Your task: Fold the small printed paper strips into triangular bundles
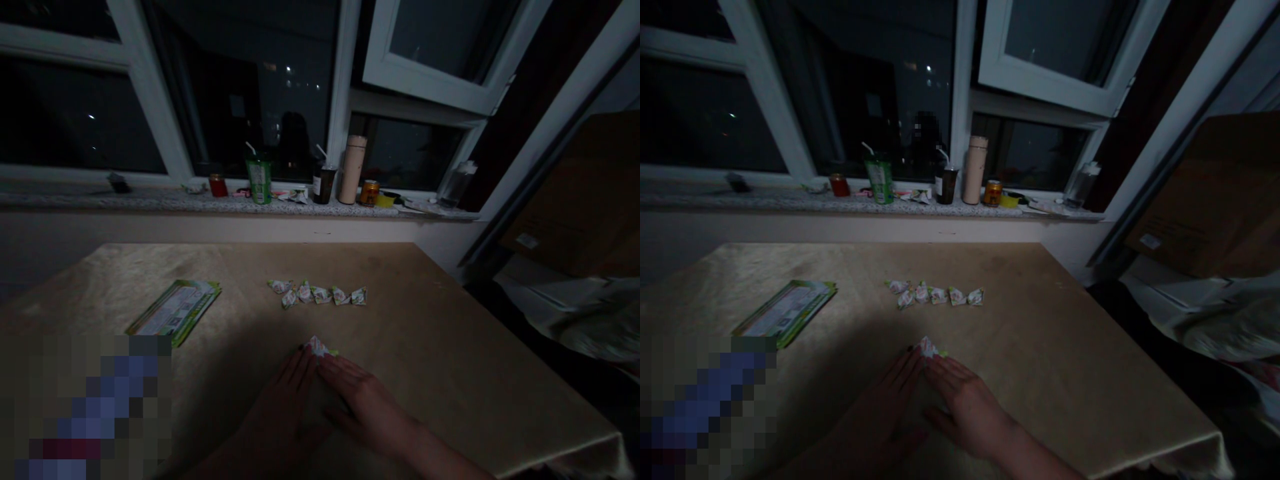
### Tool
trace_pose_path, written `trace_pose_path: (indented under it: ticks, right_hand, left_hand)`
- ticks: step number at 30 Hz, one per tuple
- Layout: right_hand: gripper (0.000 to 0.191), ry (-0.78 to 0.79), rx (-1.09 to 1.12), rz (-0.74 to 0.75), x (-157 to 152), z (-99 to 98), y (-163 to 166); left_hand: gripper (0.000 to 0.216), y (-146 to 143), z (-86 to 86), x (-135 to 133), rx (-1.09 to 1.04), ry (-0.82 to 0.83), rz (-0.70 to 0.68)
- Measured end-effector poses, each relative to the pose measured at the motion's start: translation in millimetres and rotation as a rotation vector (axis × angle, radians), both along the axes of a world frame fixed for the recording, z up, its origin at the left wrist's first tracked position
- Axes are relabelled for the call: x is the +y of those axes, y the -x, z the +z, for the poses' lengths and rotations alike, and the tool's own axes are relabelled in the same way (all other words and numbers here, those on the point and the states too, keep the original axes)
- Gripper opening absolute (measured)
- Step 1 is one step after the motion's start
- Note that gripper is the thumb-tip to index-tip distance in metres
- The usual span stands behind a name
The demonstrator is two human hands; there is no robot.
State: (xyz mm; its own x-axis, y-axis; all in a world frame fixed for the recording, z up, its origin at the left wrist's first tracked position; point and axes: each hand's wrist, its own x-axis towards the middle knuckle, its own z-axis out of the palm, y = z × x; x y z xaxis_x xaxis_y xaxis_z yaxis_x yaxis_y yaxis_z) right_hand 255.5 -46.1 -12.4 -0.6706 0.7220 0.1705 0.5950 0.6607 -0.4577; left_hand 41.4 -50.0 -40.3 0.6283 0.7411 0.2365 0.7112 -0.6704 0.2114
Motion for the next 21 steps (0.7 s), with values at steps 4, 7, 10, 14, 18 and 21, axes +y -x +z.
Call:
trace_pose_path:
  ticks: [4, 7, 10, 14, 18, 21]
  right_hand:
    - [0.052, -0.128, -0.014, -0.102, -3.5, -3.5, -1.1]
    - [0.041, -0.182, -0.025, -0.206, -5.3, -4.7, -0.9]
    - [0.040, -0.206, -0.053, -0.264, -6.1, -3.2, 0.1]
    - [0.042, -0.209, -0.106, -0.307, -5.9, -1.1, 1.7]
    - [0.044, -0.201, -0.104, -0.289, -3.2, -1.0, 0.7]
    - [0.045, -0.182, -0.085, -0.267, -0.2, -1.5, -3.5]
  left_hand:
    - [0.089, -0.9, 3.1, -0.1, 0.025, 0.044, 0.014]
    - [0.088, -0.8, 4.7, -0.1, 0.049, 0.065, 0.016]
    - [0.086, -1.2, 6.2, 0.0, 0.046, 0.063, 0.020]
    - [0.085, -2.6, 7.8, -0.1, 0.064, 0.073, 0.020]
    - [0.085, -2.9, 8.3, -0.4, 0.082, 0.075, 0.028]
    - [0.087, -2.5, 8.4, -0.6, 0.085, 0.075, 0.032]
